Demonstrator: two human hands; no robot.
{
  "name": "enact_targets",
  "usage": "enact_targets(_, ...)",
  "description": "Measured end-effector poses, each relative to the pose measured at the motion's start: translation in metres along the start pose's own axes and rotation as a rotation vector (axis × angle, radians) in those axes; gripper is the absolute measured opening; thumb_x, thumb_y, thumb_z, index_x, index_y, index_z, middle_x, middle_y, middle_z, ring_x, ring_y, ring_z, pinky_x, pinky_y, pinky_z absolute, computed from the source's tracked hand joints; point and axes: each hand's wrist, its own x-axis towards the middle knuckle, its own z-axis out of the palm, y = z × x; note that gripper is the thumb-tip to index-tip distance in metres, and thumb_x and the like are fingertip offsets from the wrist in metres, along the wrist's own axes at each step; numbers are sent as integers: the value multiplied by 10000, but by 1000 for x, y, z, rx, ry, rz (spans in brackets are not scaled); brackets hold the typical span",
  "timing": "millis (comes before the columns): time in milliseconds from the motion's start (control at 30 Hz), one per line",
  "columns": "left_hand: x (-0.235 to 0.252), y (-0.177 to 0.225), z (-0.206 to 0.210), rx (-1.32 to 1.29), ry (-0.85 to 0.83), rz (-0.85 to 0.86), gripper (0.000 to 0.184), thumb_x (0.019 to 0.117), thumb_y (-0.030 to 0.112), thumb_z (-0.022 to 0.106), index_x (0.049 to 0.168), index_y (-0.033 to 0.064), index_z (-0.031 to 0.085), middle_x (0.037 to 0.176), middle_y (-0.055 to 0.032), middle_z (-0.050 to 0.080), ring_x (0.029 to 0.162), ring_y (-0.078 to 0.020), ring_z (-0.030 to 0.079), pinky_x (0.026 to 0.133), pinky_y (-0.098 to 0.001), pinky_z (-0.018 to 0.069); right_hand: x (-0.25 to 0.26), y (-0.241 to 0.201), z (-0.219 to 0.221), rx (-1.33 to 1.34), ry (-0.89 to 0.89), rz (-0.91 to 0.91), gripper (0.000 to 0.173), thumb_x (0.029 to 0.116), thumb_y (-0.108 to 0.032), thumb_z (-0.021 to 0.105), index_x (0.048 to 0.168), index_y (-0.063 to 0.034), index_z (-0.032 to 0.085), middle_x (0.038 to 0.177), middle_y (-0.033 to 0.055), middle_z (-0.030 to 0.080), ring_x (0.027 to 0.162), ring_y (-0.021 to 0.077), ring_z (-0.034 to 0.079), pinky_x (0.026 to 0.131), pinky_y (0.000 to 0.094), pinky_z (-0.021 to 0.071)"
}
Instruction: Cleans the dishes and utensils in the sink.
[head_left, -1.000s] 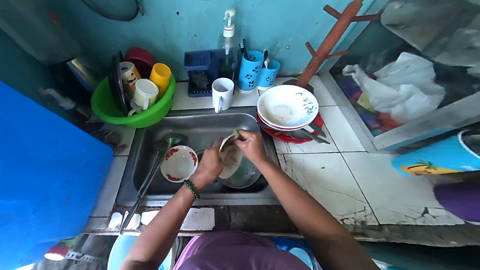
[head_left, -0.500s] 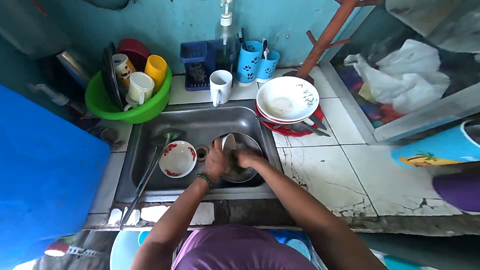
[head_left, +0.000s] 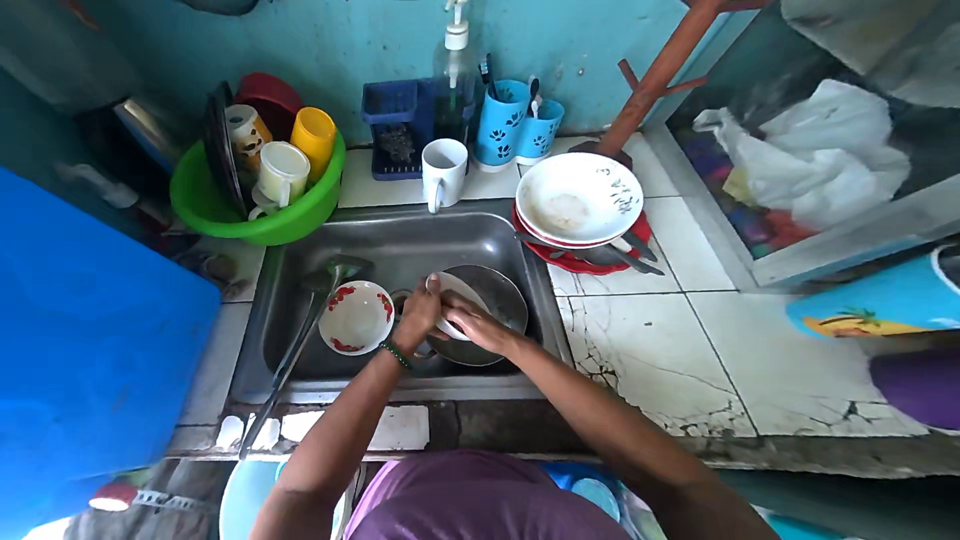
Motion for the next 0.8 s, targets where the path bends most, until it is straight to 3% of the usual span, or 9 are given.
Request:
enact_targets(100,6,-2,-12,-107,-36,-57,547,1133,443,242,1569,129,346,1189,-280,617,829,-330,660,679,-456,571,-19,-13,-21,-225,-192,0,347,1040,-200,566,1185,109,632,1174,256,640,1112,311,615,1014,458,465)
enact_targets(167,3,2,-18,-54,-96,-34,601,1115,517,220,1532,119,388,1077,-229,666,743,-264,681,618,-381,575,-25,-21,-40,-174,-147,56,243,999,-117,637,1088,109,650,1005,190,669,932,204,631,902,388,506)
enact_targets(200,0,4,-23,32,-144,27,618,1109,528,241,1516,95,408,1142,-215,660,854,-260,684,717,-397,574,-26,-21,-50,-95,-81,59,194,968,-83,658,1041,97,653,927,131,664,859,132,624,855,334,521)
enact_targets(267,0,3,-36,162,-217,219,569,1068,423,504,1460,11,488,1288,-246,622,1128,-320,635,974,-507,519,-25,-16,-66,51,53,2,127,877,-38,686,968,43,649,821,27,642,756,42,608,764,268,540)
enact_targets(367,-3,0,-38,66,-303,406,311,882,112,787,1148,-12,685,1003,-71,731,931,-97,690,902,-313,574,-18,-9,-77,35,272,-143,157,809,-29,759,933,-1,666,803,18,661,710,41,621,679,251,553)
enact_targets(533,-1,-15,-10,-301,-227,349,102,1003,13,589,1062,-46,647,893,-43,681,816,-73,655,808,-275,565,2,-19,-64,-332,429,-333,165,873,-34,759,969,90,709,1134,231,674,1086,309,650,967,443,534)
enact_targets(633,-8,-11,0,-428,-182,267,140,1015,-44,505,1102,-41,615,926,-55,666,836,-99,646,802,-295,561,7,-20,-39,-477,317,-366,272,895,-228,770,904,36,704,1351,222,623,1249,400,573,1062,544,455)
enact_targets(733,-19,-8,1,-468,-186,278,136,1013,-58,507,1062,-43,633,895,-48,679,817,-91,659,796,-287,569,14,-12,-31,-543,401,-459,239,932,-176,627,806,21,677,1160,198,719,1223,435,594,1061,589,419)
enact_targets(800,-25,-11,-2,-514,-212,361,169,1008,-57,508,1066,-47,667,892,-42,705,827,-85,678,824,-284,578,14,-10,-41,-301,483,-263,253,1002,-95,502,1039,129,613,1118,255,660,1146,358,618,1011,508,472)
